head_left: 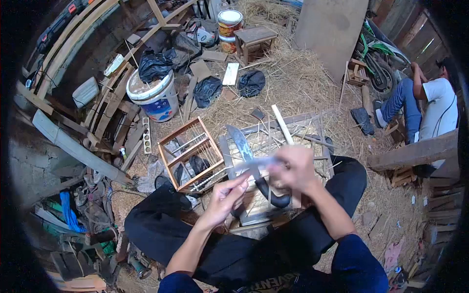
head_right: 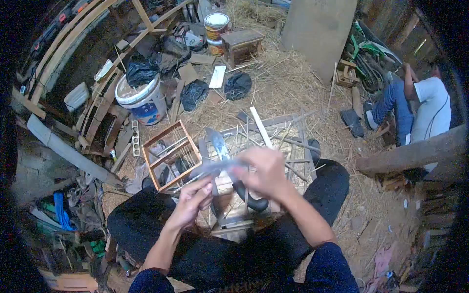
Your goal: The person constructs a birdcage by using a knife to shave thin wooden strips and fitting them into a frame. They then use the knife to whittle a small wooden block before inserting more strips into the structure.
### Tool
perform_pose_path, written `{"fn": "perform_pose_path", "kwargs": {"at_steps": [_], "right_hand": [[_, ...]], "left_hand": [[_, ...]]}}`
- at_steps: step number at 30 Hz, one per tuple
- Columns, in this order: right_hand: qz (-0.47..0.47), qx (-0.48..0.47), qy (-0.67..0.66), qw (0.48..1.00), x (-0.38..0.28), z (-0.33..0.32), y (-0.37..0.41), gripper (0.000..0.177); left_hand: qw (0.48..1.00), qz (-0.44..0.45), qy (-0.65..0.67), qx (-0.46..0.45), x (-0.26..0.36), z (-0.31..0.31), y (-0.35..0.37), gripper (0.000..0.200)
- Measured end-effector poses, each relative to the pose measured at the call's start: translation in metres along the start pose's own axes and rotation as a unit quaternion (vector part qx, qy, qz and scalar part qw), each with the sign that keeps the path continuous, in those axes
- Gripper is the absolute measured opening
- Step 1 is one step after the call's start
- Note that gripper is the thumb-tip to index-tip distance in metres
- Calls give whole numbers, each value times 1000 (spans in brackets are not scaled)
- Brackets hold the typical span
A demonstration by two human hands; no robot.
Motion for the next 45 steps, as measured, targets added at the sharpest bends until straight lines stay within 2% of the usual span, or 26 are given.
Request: {"fn": "perform_pose_path", "kwargs": {"at_steps": [3,6,9,12,13,16,19,20,22,23,26,27,28,30,31,34,35,38,40,42,43,45], "right_hand": [[56,-4,-2,998,19,-11,-7,27],[-20,-40,-15,999,-15,3,4,27],[81,22,-27,996,36,-16,-10,28],[45,-8,-26,999,20,-4,1,29],[2,-30,7,1000,-3,0,5,27],[42,-4,-47,998,20,-3,2,28],[81,12,9,997,37,-18,-6,29],[76,-3,-54,996,28,-11,-1,29],[-15,-16,-25,999,-10,-2,5,29],[-19,-10,-14,1000,-7,0,6,30],[79,39,7,996,39,-22,-10,31],[72,43,-15,996,35,-20,-8,30],[78,10,-22,997,27,-12,-4,31],[-10,-36,-8,999,-11,9,8,32],[-23,-86,37,995,-23,16,10,31],[68,-5,-42,997,18,3,0,30],[70,34,-14,997,31,-5,-1,31],[17,-28,-43,999,2,13,9,30],[-13,-74,-8,997,-13,24,15,30],[15,-15,-27,999,5,11,8,30],[63,-20,-33,997,19,3,0,29],[50,-16,-30,998,17,1,2,28]], "left_hand": [[1000,8,4,-25,5,6,2,33],[999,-4,-37,-35,-11,-4,3,44],[1000,0,-12,-27,1,1,3,39],[999,9,-16,-29,2,4,2,39],[999,12,-29,-39,-6,0,3,41],[999,3,-18,-35,-2,0,4,41],[1000,7,-12,-22,5,6,2,38],[999,12,-23,-35,2,7,1,39],[996,16,-56,-62,-2,4,0,42],[997,-2,-45,-55,-6,1,2,42],[999,15,-19,-30,3,9,0,40],[1000,5,-12,-27,4,9,0,38],[999,6,-12,-29,1,9,-1,37],[999,4,-24,-32,-5,4,-1,36],[998,-17,-65,21,-10,-5,3,35],[1000,1,13,3,-2,3,-2,23],[1000,-9,23,2,-4,6,1,24],[999,-27,19,-1,-10,5,1,31],[999,-38,-18,8,-17,-4,2,40],[1000,-22,13,-11,-10,1,2,43],[1000,-21,15,-16,-5,4,2,42],[999,-23,19,-27,-5,9,4,41]]}}
Point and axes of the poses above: each hand's wrist, its own y-axis away from the middle knuckle, its own z-axis out of the palm, x = y × z, the point moved 9 cm from there along -y, towards the middle knuckle, and after that the axes turned 14 degrees about z, right-handed, at the moved point
